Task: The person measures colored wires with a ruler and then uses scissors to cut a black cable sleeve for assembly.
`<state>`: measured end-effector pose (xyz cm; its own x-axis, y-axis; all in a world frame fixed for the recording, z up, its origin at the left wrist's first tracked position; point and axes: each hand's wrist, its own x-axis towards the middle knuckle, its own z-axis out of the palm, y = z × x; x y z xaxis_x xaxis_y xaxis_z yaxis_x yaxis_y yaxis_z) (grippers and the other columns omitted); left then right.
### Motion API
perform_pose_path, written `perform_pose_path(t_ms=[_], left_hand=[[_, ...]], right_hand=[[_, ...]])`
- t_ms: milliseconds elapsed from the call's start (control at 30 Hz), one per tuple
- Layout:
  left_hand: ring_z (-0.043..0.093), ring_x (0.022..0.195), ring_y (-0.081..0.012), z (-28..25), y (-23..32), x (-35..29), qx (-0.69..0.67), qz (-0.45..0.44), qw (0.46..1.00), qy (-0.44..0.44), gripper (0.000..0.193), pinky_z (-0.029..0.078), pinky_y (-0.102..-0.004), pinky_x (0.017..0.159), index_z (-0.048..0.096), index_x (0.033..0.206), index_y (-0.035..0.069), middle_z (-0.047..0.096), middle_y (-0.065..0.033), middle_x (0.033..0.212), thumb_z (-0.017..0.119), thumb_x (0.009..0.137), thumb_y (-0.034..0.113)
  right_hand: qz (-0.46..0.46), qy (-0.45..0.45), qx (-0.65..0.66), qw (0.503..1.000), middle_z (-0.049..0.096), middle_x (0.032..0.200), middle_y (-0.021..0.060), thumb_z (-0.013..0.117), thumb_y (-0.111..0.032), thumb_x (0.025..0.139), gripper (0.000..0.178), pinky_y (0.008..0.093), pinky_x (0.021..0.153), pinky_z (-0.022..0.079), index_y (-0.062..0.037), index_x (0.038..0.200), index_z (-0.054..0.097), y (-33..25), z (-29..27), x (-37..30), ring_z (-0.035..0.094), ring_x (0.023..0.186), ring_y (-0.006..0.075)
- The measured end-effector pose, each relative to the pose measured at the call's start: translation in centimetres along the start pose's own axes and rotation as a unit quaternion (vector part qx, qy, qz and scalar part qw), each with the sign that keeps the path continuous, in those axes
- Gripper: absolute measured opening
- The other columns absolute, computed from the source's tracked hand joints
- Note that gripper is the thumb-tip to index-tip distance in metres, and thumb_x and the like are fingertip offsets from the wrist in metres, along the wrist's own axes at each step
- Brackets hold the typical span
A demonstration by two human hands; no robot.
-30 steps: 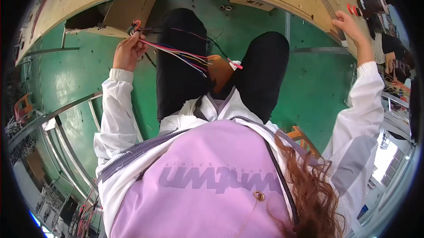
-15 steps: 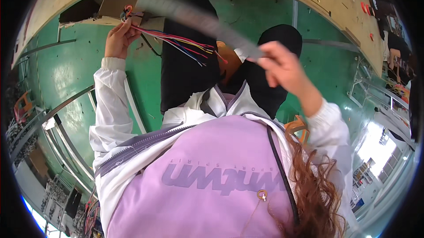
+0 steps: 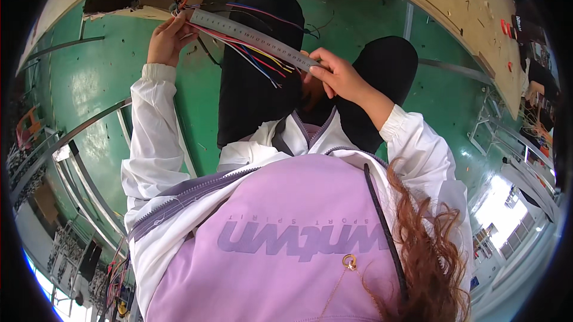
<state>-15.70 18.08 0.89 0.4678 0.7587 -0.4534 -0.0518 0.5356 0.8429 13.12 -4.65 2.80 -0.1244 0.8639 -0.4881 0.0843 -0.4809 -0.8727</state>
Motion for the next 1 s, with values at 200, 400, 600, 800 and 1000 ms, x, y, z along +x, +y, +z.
perform_pose_path(t_ms=[200, 400, 600, 800, 1000], left_hand=[[0.061, 0.074, -0.0138, -0.4, -0.4, 0.3, 0.002, 0.004, 1.000, 0.008, 0.025, 0.051, -0.0283, 0.071, 0.057, 0.103, 0.000, 0.061, -0.0038, 0.079, 0.049, 0.091, 0.020], [0.060, 0.072, -0.0145, -0.7, -0.4, 0.5, -0.022, 0.010, 1.000, 0.010, 0.019, 0.052, -0.0302, 0.073, 0.057, 0.099, 0.001, 0.059, -0.0033, 0.075, 0.051, 0.090, 0.017], [0.060, 0.073, -0.0166, -0.7, -0.2, 0.4, -0.060, 0.015, 0.998, 0.008, 0.018, 0.052, -0.0322, 0.073, 0.057, 0.097, 0.000, 0.058, -0.0038, 0.073, 0.049, 0.090, 0.015], [0.061, 0.073, -0.0195, -0.5, -0.4, 0.4, -0.083, 0.014, 0.996, 0.019, 0.017, 0.052, -0.0331, 0.071, 0.057, 0.089, 0.000, 0.058, -0.0055, 0.073, 0.050, 0.090, 0.015], [0.060, 0.071, -0.0187, -0.2, -0.7, 0.2, -0.101, 0.026, 0.994, 0.039, 0.018, 0.052, -0.0323, 0.069, 0.058, 0.088, 0.001, 0.057, -0.0048, 0.072, 0.050, 0.090, 0.017]], right_hand=[[0.004, -0.001, 0.000, 1.000, 0.062, 0.074, 0.0059, 0.046, -0.011, 0.089, 0.014, 0.0221, 0.036, 0.035, -0.0040, 0.102, 0.048, 0.0, 0.1, 0.3, 0.045, 0.038, 0.0086], [0.003, -0.024, -0.025, 0.999, 0.062, 0.074, 0.0070, 0.046, -0.011, 0.090, 0.013, 0.0234, 0.036, 0.035, -0.0031, 0.100, 0.046, -1.2, -0.4, 1.8, 0.045, 0.037, 0.0100], [0.009, -0.031, -0.029, 0.999, 0.061, 0.076, 0.0055, 0.044, -0.012, 0.091, 0.013, 0.0211, 0.036, 0.032, -0.0050, 0.101, 0.046, -1.4, -0.4, 2.3, 0.043, 0.037, 0.0080], [0.005, -0.027, -0.026, 0.999, 0.061, 0.075, 0.0061, 0.044, -0.012, 0.091, 0.012, 0.0212, 0.035, 0.032, -0.0057, 0.101, 0.046, -1.4, -0.1, 2.4, 0.043, 0.037, 0.0078], [0.013, -0.006, -0.032, 0.999, 0.062, 0.069, 0.0072, 0.046, -0.011, 0.090, 0.011, 0.0242, 0.037, 0.035, -0.0047, 0.098, 0.047, -1.8, 0.7, 2.0, 0.046, 0.037, 0.0106]])
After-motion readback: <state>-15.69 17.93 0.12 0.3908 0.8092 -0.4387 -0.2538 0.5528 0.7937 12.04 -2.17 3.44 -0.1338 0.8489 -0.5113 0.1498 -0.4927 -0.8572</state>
